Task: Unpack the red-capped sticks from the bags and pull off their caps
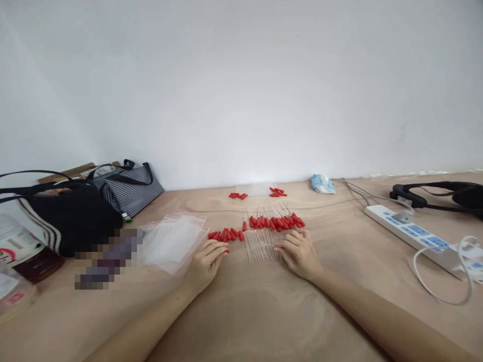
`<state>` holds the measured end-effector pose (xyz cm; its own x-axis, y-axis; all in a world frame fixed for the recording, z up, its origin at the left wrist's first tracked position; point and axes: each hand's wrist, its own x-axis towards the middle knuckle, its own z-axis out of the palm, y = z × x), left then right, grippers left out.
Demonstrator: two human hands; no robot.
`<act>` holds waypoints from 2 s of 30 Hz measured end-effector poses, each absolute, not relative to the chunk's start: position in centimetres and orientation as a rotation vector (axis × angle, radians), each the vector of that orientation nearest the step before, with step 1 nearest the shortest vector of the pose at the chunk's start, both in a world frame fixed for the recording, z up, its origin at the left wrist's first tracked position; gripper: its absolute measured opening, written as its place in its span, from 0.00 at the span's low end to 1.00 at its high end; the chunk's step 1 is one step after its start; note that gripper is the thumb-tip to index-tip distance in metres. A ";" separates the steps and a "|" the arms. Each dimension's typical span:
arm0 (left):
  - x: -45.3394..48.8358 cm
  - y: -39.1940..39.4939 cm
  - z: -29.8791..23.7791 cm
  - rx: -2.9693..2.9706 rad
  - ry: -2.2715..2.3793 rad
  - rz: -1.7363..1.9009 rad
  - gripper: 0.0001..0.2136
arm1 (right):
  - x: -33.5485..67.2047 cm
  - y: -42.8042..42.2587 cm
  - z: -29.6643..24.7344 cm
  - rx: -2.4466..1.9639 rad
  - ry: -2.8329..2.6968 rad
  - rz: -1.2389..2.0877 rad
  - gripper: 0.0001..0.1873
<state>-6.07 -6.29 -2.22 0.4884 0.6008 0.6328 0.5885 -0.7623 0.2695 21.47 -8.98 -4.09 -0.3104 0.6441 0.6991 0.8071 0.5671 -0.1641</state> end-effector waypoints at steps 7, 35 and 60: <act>-6.1 -5.3 -2.3 2.495 1.436 1.421 0.13 | 20.5 -7.5 -4.8 -1.190 -1.939 -0.072 0.16; -1.2 0.1 2.3 2.307 2.017 0.465 0.12 | 18.5 -7.6 -3.9 -1.297 -1.943 -0.182 0.14; -3.1 -6.8 -1.4 2.873 1.074 0.885 0.07 | 20.6 -8.8 -3.4 -1.107 -1.991 -0.281 0.25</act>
<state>-3.08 -6.85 -1.41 0.6203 0.5912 0.5155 0.6192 -0.7725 0.1408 20.65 -8.82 -3.45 -0.2764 0.6036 0.7478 0.7872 0.5885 -0.1842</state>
